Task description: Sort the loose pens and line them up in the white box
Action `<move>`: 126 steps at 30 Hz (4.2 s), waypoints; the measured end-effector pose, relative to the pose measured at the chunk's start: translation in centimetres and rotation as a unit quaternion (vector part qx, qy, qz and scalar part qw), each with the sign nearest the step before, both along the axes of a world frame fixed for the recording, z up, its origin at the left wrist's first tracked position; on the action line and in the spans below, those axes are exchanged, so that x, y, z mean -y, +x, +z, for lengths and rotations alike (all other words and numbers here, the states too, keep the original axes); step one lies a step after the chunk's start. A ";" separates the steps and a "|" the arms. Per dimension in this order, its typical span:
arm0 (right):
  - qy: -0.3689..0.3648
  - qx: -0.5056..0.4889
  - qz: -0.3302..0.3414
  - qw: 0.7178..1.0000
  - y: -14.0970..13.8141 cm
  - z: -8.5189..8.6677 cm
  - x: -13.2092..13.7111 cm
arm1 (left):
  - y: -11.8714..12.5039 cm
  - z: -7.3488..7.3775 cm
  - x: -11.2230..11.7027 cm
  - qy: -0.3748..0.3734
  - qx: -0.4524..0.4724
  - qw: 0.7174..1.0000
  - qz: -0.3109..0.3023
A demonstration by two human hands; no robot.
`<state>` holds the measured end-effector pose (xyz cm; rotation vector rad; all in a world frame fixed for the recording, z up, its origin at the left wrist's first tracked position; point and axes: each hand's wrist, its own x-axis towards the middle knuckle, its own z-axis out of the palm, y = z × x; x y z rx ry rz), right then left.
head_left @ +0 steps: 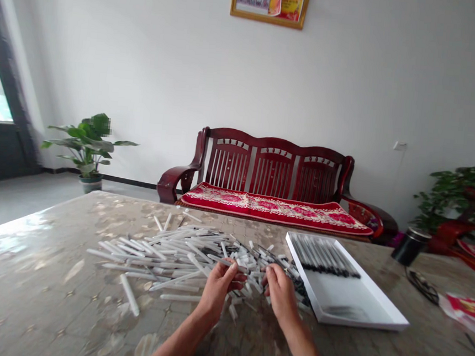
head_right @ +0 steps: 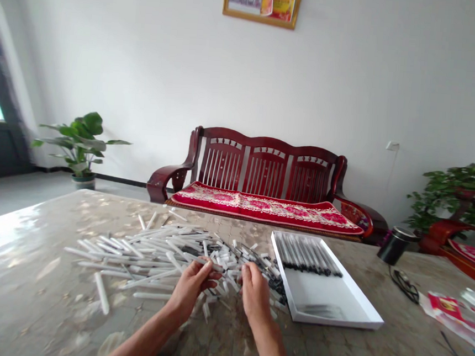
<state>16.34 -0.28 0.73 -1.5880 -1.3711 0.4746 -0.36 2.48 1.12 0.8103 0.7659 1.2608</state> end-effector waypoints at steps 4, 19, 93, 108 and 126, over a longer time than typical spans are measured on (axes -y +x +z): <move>-0.056 0.254 -0.129 0.957 4.4 0.7 0.1 | 0.0 0.1 -0.1 -0.004 -0.018 1.000 0.010; -0.179 0.442 -0.110 0.872 4.8 0.6 0.7 | -0.2 -0.6 -0.6 0.041 -0.058 0.997 0.034; 0.110 -0.277 0.055 0.953 0.3 1.6 -0.1 | -0.8 -1.2 -0.3 0.286 -0.537 0.794 0.009; -0.034 -0.408 0.031 0.912 -0.9 1.8 0.2 | -1.8 -0.1 -0.1 0.387 -0.658 0.643 0.065; -0.005 0.389 0.108 0.915 -0.2 7.2 1.4 | -1.7 -1.0 -0.6 0.419 -0.566 0.707 0.066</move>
